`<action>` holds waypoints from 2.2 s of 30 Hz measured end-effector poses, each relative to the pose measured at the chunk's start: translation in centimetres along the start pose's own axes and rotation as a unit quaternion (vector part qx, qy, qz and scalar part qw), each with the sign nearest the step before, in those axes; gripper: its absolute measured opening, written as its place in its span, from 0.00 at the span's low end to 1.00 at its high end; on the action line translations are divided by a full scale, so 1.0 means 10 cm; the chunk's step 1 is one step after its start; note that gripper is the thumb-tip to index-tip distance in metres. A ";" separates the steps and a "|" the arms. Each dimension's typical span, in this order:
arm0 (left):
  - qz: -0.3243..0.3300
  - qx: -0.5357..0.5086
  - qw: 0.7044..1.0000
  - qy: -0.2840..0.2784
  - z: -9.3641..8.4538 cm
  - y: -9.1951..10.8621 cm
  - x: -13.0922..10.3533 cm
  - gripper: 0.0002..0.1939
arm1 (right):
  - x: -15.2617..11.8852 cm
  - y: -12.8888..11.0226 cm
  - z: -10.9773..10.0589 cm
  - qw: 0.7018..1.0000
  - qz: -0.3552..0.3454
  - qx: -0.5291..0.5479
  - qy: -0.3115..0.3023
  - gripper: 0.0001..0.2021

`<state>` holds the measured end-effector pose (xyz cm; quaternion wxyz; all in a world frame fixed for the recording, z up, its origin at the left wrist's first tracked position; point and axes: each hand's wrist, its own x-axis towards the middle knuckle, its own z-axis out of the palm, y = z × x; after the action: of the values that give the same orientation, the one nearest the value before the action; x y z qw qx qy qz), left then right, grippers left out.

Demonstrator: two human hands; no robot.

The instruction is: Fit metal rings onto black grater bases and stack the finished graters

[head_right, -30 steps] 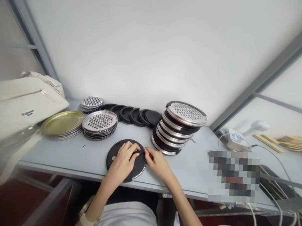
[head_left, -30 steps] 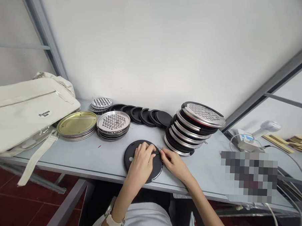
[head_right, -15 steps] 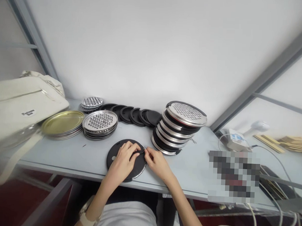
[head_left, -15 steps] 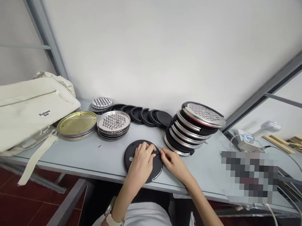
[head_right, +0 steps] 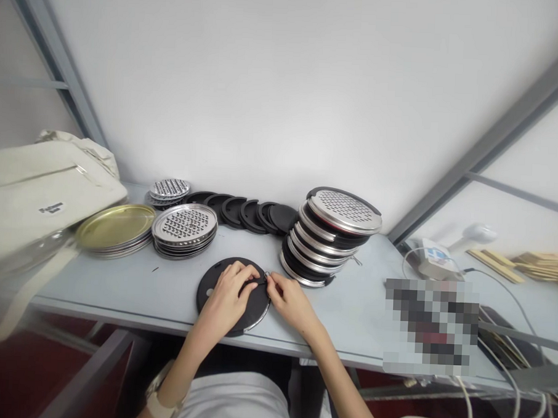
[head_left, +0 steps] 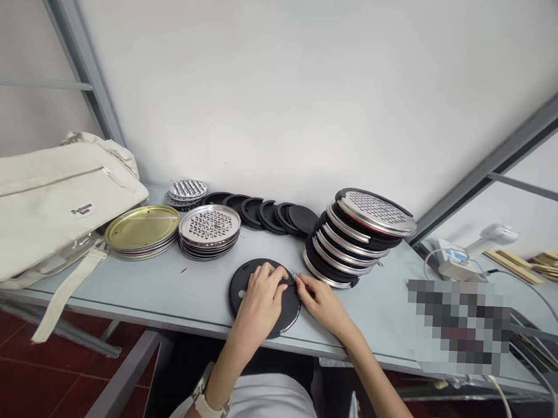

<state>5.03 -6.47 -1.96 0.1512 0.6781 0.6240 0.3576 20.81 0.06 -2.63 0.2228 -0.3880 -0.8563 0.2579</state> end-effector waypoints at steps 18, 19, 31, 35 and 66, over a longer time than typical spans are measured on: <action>-0.019 0.040 0.998 0.039 -0.01 -0.03 0.07 0.08 | -0.05 0.01 0.08 1.000 -0.011 0.017 -0.001 0.17; -0.018 0.040 0.998 0.040 -0.01 -0.04 0.07 0.08 | -0.05 0.00 0.09 1.000 -0.012 0.022 0.003 0.17; 0.017 -0.035 0.999 -0.003 -0.14 -0.10 0.04 0.10 | -0.03 -0.03 0.07 0.998 -0.002 0.041 0.054 0.15; 0.028 -0.083 0.996 -0.033 -0.19 -0.13 0.04 0.12 | -0.03 -0.03 0.06 0.999 -0.003 0.028 0.033 0.16; -0.007 -0.039 0.999 0.007 -0.09 -0.09 0.03 0.10 | -0.01 0.00 0.07 0.999 -0.011 -0.035 0.011 0.15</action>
<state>3.75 -6.25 -1.86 0.1758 0.6646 0.6158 0.3850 20.47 -0.23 -3.22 0.2215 -0.3885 -0.8666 0.2214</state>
